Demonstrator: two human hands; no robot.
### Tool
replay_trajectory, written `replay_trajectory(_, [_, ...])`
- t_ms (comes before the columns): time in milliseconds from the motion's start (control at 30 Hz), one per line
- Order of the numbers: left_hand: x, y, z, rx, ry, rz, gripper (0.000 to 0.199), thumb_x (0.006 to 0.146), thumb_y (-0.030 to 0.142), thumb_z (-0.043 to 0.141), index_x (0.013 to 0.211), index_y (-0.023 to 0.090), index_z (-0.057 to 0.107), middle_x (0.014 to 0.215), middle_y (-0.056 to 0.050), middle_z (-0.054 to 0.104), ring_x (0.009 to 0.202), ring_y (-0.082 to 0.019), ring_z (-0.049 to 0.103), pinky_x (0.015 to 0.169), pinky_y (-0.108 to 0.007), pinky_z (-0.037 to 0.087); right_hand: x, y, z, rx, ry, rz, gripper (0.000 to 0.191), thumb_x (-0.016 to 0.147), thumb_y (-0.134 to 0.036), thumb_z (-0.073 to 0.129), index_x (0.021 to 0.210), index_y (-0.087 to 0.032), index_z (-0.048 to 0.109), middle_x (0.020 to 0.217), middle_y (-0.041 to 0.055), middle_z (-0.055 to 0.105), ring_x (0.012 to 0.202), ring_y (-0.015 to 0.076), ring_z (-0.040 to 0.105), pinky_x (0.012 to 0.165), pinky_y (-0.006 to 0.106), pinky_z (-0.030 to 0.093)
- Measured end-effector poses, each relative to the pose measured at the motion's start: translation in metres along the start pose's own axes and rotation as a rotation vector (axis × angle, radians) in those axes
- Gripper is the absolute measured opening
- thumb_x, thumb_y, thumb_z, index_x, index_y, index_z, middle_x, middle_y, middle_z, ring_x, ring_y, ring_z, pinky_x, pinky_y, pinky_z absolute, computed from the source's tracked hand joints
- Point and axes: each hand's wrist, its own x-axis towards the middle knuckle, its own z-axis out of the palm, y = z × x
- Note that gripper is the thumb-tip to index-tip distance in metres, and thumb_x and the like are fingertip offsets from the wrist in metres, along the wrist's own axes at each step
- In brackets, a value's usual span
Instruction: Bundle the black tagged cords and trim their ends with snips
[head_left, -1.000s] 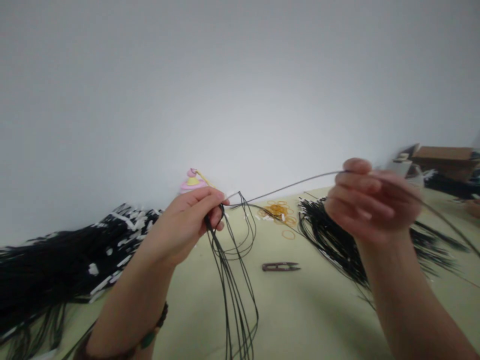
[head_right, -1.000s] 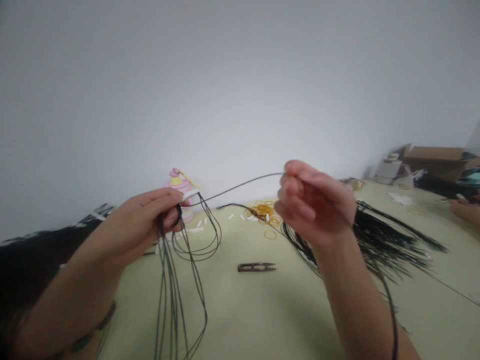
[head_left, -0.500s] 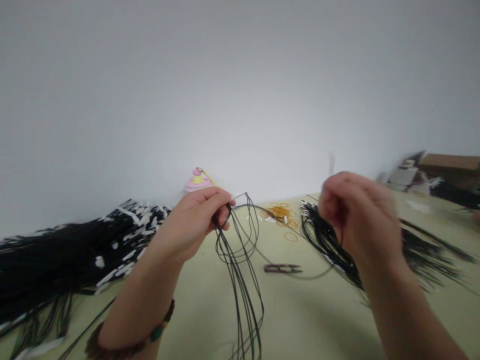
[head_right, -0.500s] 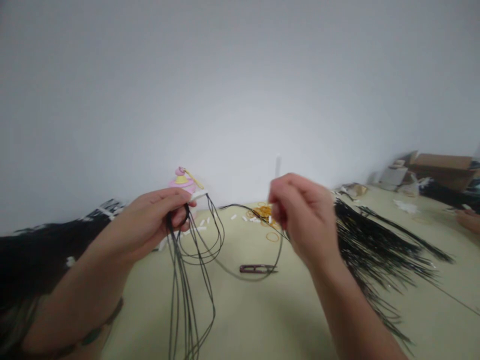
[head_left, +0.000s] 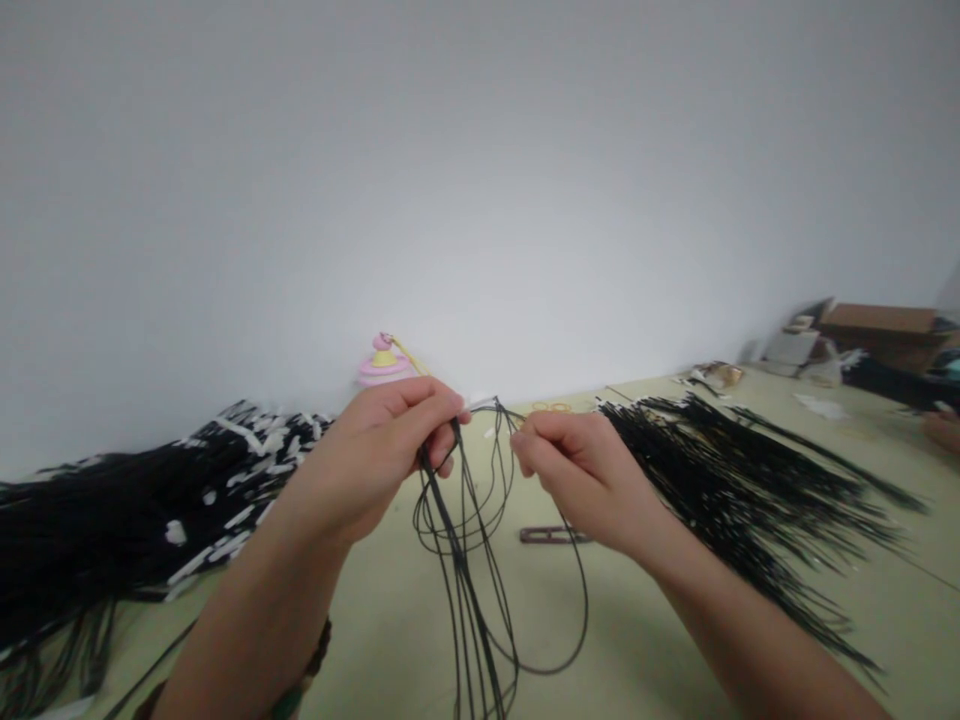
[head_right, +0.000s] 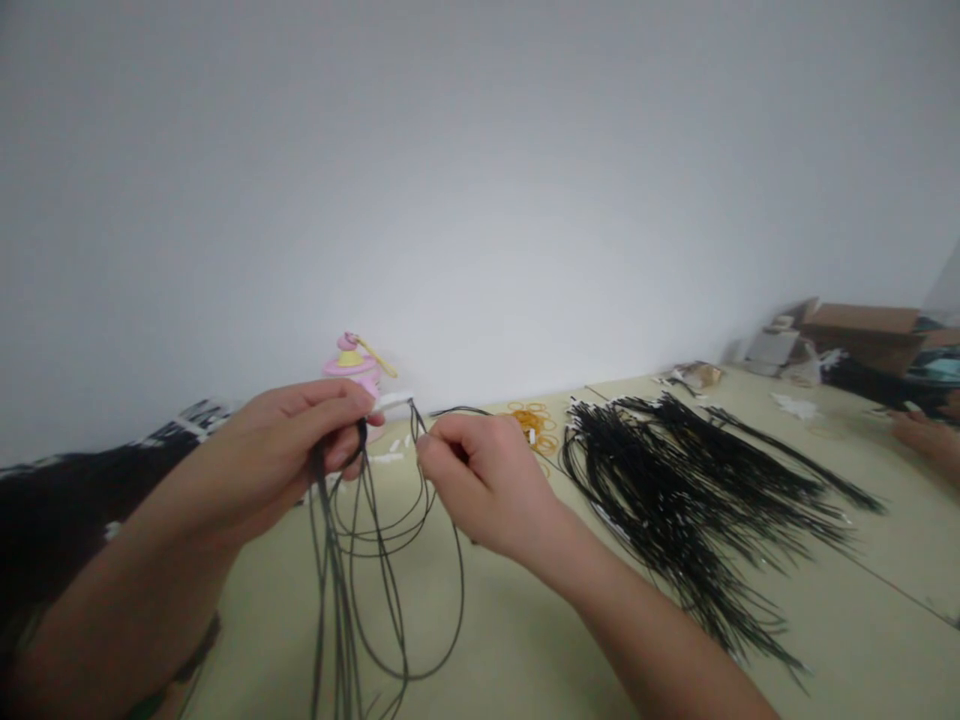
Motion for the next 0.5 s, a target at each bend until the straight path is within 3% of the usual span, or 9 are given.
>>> replay_trajectory(400, [0.0010,0.0000,0.0007,0.033,0.008,0.015,0.022,0.083,0.027,0.054,0.065,0.015,0.059,0.041,0.006,0.047,0.041,-0.005,0.044,0.044,-0.017,0.035,0.0003,0.0043,0.0014,-0.048,0.050,-0.076,0.030,0.082,-0.020,0.045,0.053,-0.014,0.046,0.048,-0.0052,0.035,0.048,0.0045,0.033,0.048,0.021,0.023])
replay_trajectory(500, [0.0003,-0.0006,0.0009,0.049,0.008,0.021,0.023,0.083,0.028,0.053,0.066,0.016,0.059,0.041,0.006,0.047,0.042,-0.005,0.044,0.045,-0.017,0.035,0.0001,0.0039,0.0032,-0.054,0.063,-0.112,0.030,0.080,-0.018,0.047,0.051,-0.015,0.039,0.047,-0.0055,0.032,0.047,0.0042,0.030,0.047,0.021,0.021])
